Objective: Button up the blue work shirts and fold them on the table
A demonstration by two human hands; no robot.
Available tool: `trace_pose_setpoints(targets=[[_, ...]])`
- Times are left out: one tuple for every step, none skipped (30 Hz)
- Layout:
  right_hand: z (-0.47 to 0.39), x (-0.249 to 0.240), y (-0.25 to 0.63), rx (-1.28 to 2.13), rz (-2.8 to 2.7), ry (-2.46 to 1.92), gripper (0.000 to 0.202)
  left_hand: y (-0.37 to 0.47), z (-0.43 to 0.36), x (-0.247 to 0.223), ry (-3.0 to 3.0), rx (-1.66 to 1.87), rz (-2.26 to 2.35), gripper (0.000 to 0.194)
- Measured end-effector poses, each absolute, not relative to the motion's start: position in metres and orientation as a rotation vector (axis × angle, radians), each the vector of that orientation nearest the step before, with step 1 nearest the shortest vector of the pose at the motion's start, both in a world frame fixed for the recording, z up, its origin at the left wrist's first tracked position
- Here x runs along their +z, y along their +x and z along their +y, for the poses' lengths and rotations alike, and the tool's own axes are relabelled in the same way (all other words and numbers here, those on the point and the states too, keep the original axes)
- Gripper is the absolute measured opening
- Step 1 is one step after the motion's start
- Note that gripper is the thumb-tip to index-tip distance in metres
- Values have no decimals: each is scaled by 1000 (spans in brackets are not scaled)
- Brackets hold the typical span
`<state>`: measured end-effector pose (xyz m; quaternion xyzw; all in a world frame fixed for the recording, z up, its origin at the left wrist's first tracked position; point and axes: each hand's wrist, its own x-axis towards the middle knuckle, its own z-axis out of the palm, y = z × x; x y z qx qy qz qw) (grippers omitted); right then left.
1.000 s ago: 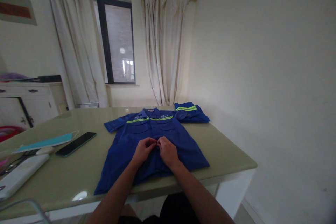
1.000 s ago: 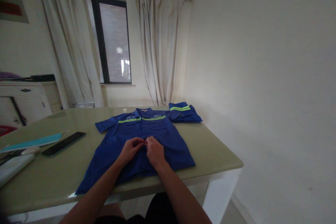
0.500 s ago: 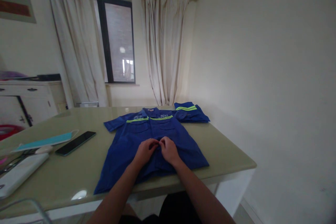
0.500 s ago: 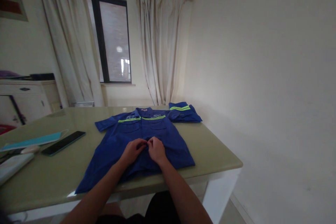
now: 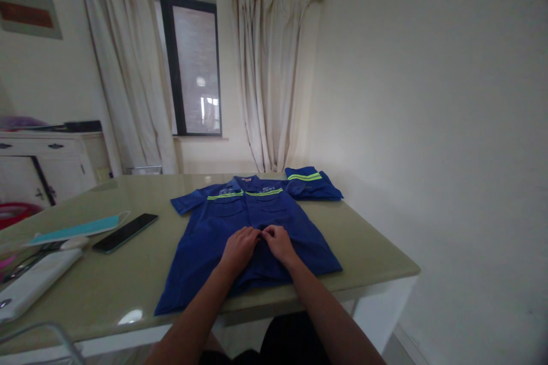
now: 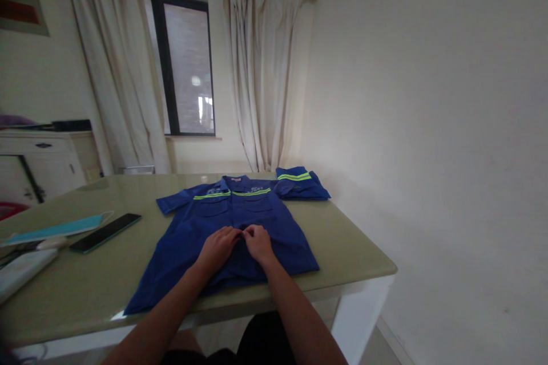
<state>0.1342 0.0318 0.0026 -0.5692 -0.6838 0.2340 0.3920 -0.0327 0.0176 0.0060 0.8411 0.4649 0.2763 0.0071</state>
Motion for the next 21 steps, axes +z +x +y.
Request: trace_pose_setpoints(targets=[[32,2,134,592,-1732,-1440,17,-32,17,6,2640,857,1463,24],[32,2,134,590,-1728,-1434,17,-32,17,6,2647,849,1474,24],[32,2,134,588,-1725,-1429,17,-32,16,7,2654,840,1484,25],[31,3,134,587,-1723,-1423,17,-32,16,7,2662,827,1495,25],[31,3,134,585,-1722,-1417,17,-32,16,7,2673,812,1506,26],[31,3,134,584,-1721,-1413,18,-31,16,8,2686,795,1516,26],[30,3,134,582,-1720,-1408,18,-31,15,8,2698,778,1527,26],[30,3,134,580,-1720,-1400,18,-31,15,8,2709,764,1537,27],[30,3,134,577,-1721,-1392,19,-30,15,8,2716,754,1547,26],[30,3,134,575,-1725,-1381,19,-30,14,8,2721,746,1556,26],[30,2,134,575,-1730,-1372,19,-29,14,9,2724,738,1565,26],[31,2,134,575,-1736,-1364,19,-29,14,9,2725,729,1575,26],[31,2,134,575,-1742,-1358,20,-28,14,10,2726,718,1585,26],[31,1,135,573,-1747,-1355,20,-28,13,10,2726,707,1593,27],[31,1,135,570,-1751,-1352,20,-28,13,11,2724,699,1602,27],[31,0,135,565,-1753,-1348,21,-28,13,11,2720,693,1611,28],[31,0,135,562,-1754,-1344,21,-28,12,12,2715,691,1617,29],[31,-1,136,563,-1755,-1339,21,-28,12,12,2711,691,1621,29],[31,-2,136,568,-1753,-1332,20,-28,11,13,2704,692,1624,29],[31,-2,136,576,-1749,-1324,20,-28,11,13,2693,694,1626,28],[31,-3,136,584,-1745,-1317,19,-28,11,12,2678,699,1625,28]])
